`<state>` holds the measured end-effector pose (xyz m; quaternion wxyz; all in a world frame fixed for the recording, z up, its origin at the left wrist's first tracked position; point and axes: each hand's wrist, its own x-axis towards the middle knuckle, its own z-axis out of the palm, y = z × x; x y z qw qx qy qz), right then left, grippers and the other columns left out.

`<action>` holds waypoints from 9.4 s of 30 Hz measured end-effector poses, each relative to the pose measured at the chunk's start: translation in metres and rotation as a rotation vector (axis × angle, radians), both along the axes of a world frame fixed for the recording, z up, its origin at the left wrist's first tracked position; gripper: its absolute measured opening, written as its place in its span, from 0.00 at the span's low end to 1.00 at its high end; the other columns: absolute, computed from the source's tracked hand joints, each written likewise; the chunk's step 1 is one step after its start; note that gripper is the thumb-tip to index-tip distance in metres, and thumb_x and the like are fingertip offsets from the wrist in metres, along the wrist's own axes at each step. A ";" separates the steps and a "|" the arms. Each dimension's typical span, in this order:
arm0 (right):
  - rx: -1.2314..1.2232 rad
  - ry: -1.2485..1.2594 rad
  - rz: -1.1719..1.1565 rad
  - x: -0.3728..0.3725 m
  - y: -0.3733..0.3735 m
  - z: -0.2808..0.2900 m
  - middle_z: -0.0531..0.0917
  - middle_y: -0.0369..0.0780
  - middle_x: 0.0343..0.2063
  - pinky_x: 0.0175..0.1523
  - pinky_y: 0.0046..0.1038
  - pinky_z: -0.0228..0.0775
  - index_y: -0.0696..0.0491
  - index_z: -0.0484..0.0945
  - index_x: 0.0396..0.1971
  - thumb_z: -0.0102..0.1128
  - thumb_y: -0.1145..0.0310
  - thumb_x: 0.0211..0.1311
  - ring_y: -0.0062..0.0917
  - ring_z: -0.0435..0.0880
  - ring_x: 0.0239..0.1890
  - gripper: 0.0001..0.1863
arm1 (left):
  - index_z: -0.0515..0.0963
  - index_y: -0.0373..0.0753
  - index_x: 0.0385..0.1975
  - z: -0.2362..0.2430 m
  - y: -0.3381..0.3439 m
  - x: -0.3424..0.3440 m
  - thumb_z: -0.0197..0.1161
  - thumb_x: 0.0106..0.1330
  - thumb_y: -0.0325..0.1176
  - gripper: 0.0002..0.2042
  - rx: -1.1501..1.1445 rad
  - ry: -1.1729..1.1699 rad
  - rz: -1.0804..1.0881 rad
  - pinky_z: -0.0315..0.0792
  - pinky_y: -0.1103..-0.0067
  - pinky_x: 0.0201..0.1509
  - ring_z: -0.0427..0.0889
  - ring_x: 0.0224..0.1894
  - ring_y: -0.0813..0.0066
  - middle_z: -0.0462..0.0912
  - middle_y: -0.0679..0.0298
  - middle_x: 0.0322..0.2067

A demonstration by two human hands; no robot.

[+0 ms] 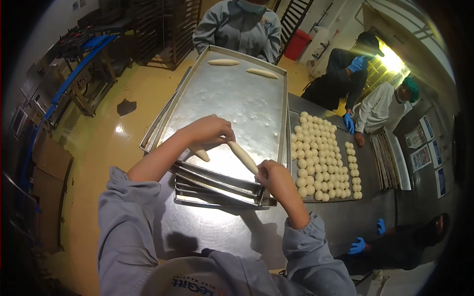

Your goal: The person rolls pieces of dough into tapered cylinders on a metal table and places them onto a metal baking tray.

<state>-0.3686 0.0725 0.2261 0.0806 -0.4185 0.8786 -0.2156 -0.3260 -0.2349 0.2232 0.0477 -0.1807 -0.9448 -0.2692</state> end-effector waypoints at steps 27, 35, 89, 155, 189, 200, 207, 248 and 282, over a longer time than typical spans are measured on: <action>-0.240 -0.013 0.088 0.051 -0.137 -0.011 0.87 0.49 0.37 0.48 0.38 0.80 0.57 0.72 0.65 0.76 0.64 0.56 0.42 0.88 0.42 0.37 | 0.87 0.50 0.50 -0.013 -0.104 0.097 0.73 0.56 0.32 0.19 -0.141 -0.015 0.181 0.62 0.68 0.67 0.84 0.48 0.66 0.88 0.68 0.43; -0.124 -0.141 0.039 0.046 -0.163 -0.018 0.87 0.48 0.29 0.43 0.40 0.80 0.58 0.61 0.71 0.72 0.72 0.52 0.43 0.89 0.34 0.45 | 0.87 0.50 0.39 -0.002 -0.099 0.087 0.74 0.58 0.34 0.09 -0.287 0.033 0.180 0.68 0.71 0.60 0.83 0.46 0.67 0.86 0.72 0.40; -0.395 0.004 -0.329 0.191 0.132 -0.082 0.84 0.41 0.37 0.45 0.33 0.79 0.51 0.87 0.39 0.68 0.74 0.61 0.36 0.86 0.40 0.07 | 0.63 0.58 0.76 -0.015 -0.038 0.128 0.51 0.78 0.47 0.27 -0.437 -0.004 0.173 0.47 0.52 0.81 0.56 0.80 0.62 0.62 0.67 0.76; -0.691 -1.520 -0.231 0.220 0.094 -0.094 0.81 0.43 0.51 0.55 0.26 0.80 0.60 0.71 0.60 0.59 0.72 0.73 0.24 0.83 0.51 0.19 | 0.78 0.32 0.58 -0.126 0.245 0.281 0.43 0.84 0.39 0.20 1.240 -0.085 0.440 0.68 0.77 0.64 0.77 0.57 0.71 0.78 0.60 0.53; -0.332 -0.115 -0.191 0.241 0.073 -0.222 0.84 0.39 0.46 0.53 0.39 0.75 0.51 0.80 0.48 0.65 0.69 0.63 0.39 0.82 0.48 0.14 | 0.84 0.42 0.45 -0.231 0.229 0.292 0.66 0.65 0.30 0.10 0.215 0.112 0.706 0.66 0.64 0.59 0.79 0.47 0.59 0.83 0.58 0.39; 0.023 0.190 0.200 0.230 0.140 -0.196 0.71 0.37 0.71 0.72 0.50 0.59 0.33 0.79 0.62 0.66 0.53 0.64 0.40 0.65 0.74 0.25 | 0.85 0.50 0.54 -0.220 0.167 0.340 0.71 0.63 0.39 0.18 -0.175 0.117 0.237 0.61 0.57 0.68 0.73 0.65 0.60 0.81 0.62 0.57; -0.257 -0.141 -0.139 0.215 0.151 -0.215 0.76 0.44 0.65 0.70 0.45 0.64 0.40 0.87 0.50 0.64 0.60 0.65 0.43 0.68 0.71 0.15 | 0.82 0.48 0.61 -0.218 0.135 0.336 0.66 0.66 0.38 0.21 0.165 -0.078 0.358 0.57 0.55 0.74 0.65 0.71 0.50 0.75 0.56 0.64; -0.321 -0.696 0.025 0.251 0.096 -0.215 0.89 0.44 0.44 0.59 0.31 0.80 0.50 0.75 0.66 0.73 0.68 0.60 0.32 0.90 0.47 0.32 | 0.77 0.28 0.57 -0.224 0.203 0.324 0.71 0.65 0.21 0.20 0.754 -0.573 0.376 0.79 0.76 0.60 0.85 0.53 0.70 0.85 0.54 0.49; -0.348 -0.257 0.106 0.237 0.109 -0.221 0.76 0.45 0.67 0.68 0.39 0.74 0.46 0.60 0.76 0.63 0.78 0.64 0.39 0.81 0.64 0.41 | 0.58 0.38 0.76 -0.213 0.192 0.304 0.61 0.72 0.27 0.33 0.176 -0.324 0.171 0.65 0.61 0.75 0.70 0.72 0.54 0.70 0.52 0.71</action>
